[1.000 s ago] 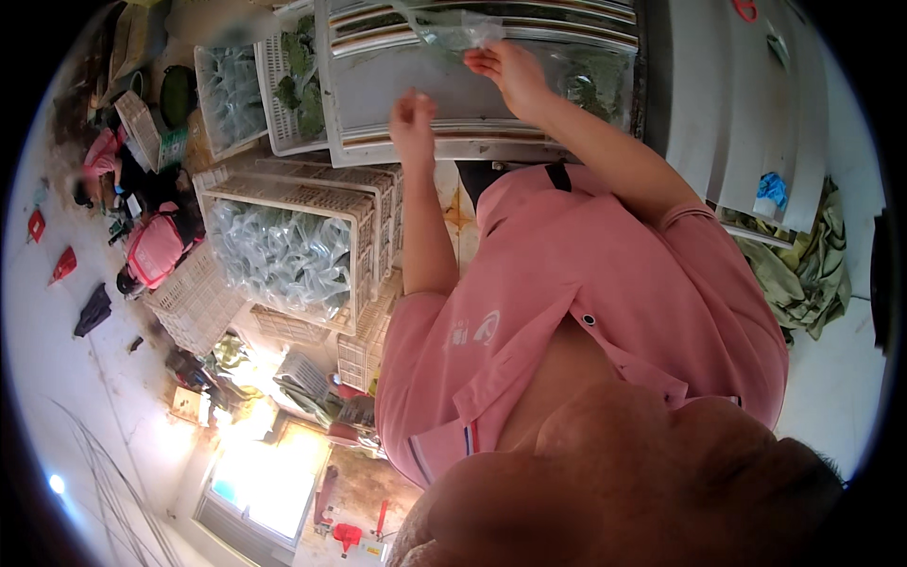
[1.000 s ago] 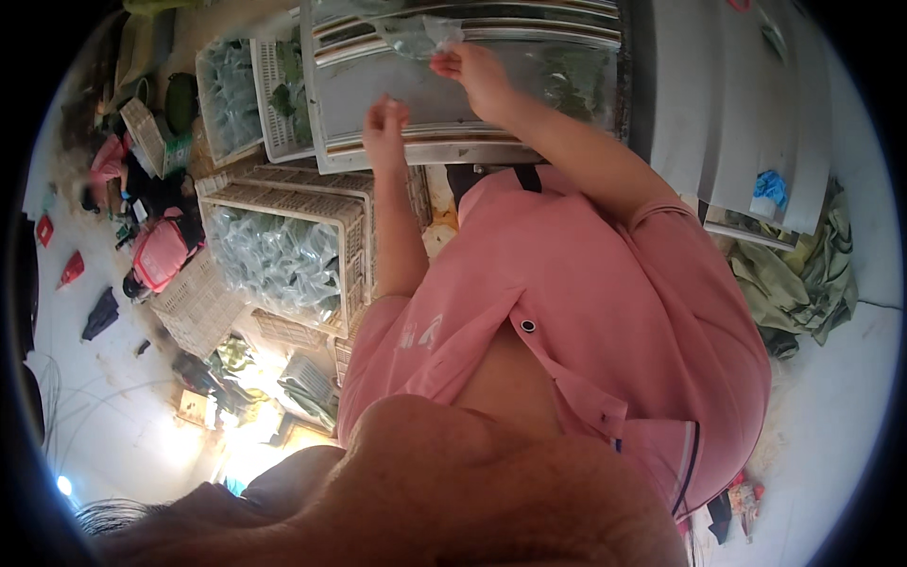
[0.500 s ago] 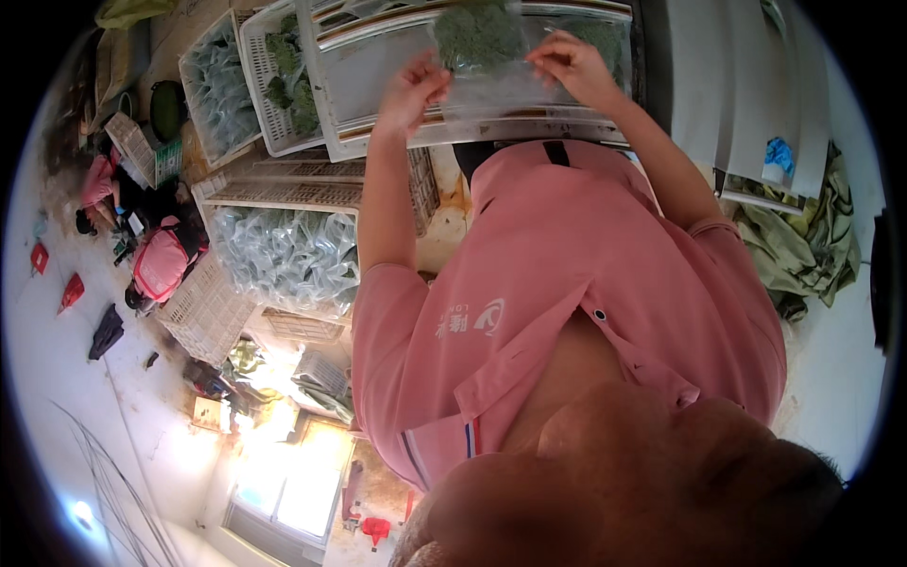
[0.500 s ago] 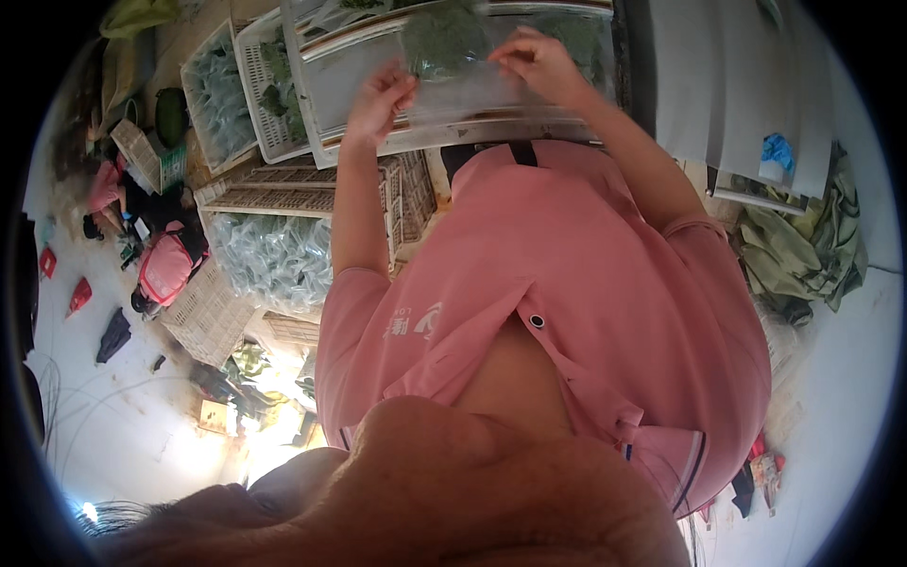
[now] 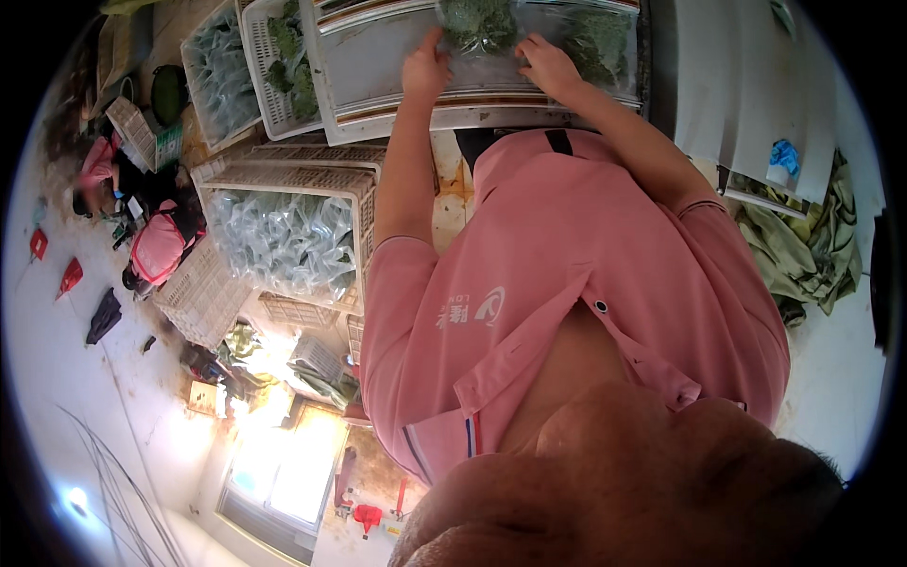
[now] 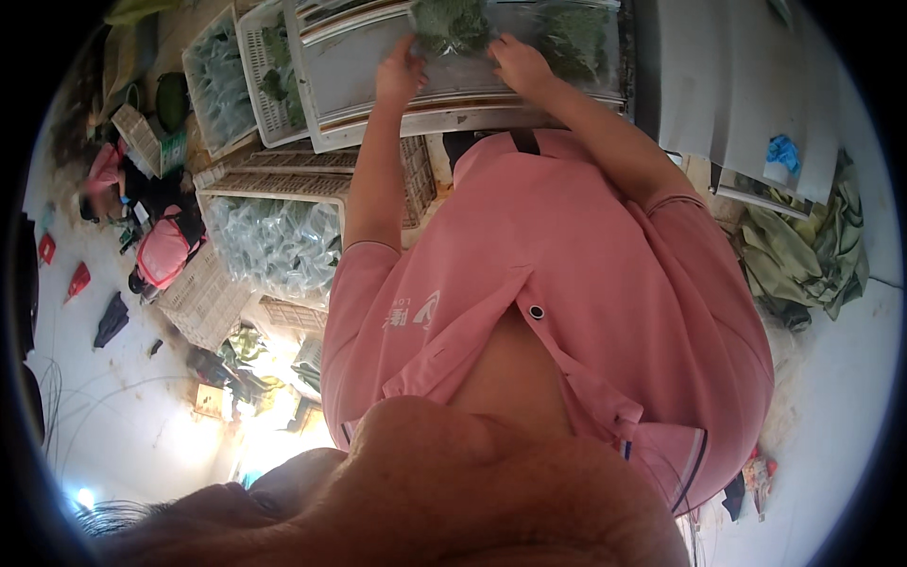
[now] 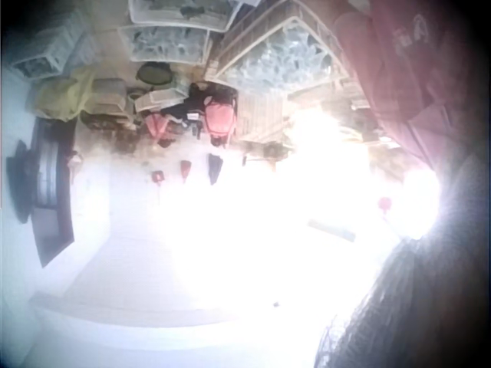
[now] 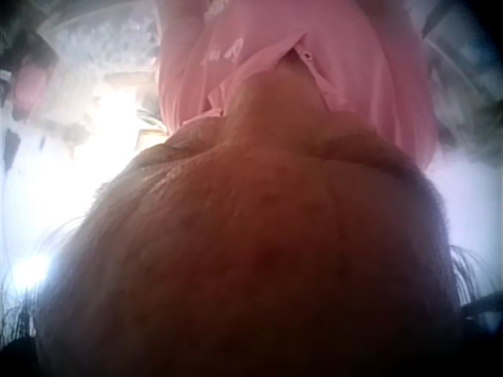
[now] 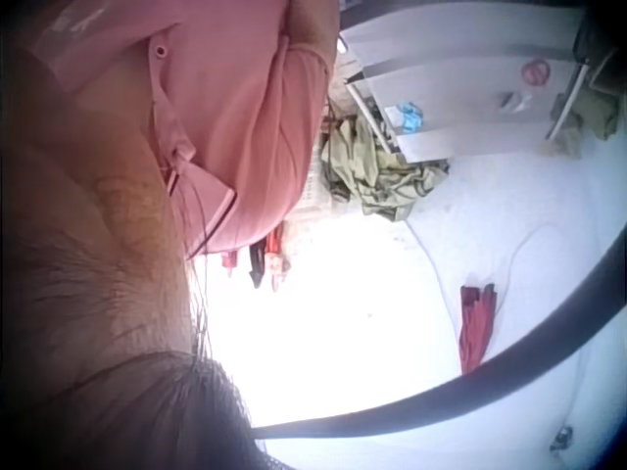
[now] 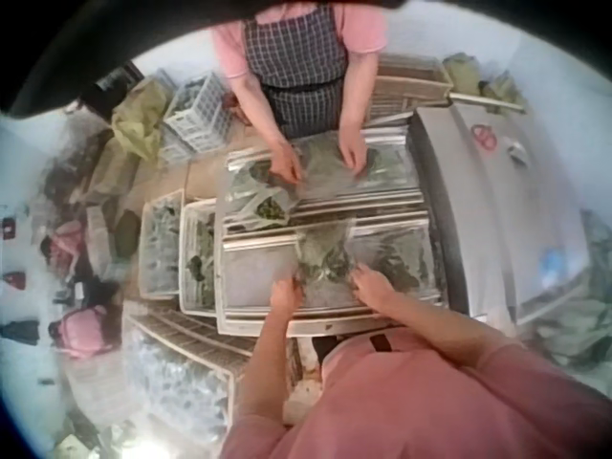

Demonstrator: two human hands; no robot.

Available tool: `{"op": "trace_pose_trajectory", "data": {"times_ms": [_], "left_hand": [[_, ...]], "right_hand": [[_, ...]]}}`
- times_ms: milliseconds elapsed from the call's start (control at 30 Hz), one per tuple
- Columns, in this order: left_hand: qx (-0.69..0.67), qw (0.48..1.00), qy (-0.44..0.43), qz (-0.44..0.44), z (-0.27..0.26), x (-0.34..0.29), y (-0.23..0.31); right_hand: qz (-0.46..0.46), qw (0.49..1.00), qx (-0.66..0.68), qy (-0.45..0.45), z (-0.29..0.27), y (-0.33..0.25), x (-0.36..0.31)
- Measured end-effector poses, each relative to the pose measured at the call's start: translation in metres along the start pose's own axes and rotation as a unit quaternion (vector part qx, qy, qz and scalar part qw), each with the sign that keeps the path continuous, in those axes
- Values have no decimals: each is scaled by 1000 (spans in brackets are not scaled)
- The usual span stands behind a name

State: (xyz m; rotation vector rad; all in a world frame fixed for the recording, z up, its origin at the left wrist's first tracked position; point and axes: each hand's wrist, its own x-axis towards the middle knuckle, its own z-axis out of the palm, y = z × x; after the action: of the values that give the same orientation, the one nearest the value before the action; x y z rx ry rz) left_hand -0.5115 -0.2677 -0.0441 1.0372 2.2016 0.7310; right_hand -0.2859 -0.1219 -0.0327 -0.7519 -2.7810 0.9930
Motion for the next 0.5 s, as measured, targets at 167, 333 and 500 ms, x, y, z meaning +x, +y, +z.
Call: {"op": "trace_pose_trajectory", "data": {"times_ms": [167,333,500], "left_hand": [[36,999,18,33,-1,-21,-26],[116,993,11,3,-20,-32,-1],[92,995,12,19,-20,-42,-17]], "right_hand": [[16,993,113,-2,10,2,-13],[92,967,233,42,13,7,-1],[94,985,144,-25,-13,-13,1]]}}
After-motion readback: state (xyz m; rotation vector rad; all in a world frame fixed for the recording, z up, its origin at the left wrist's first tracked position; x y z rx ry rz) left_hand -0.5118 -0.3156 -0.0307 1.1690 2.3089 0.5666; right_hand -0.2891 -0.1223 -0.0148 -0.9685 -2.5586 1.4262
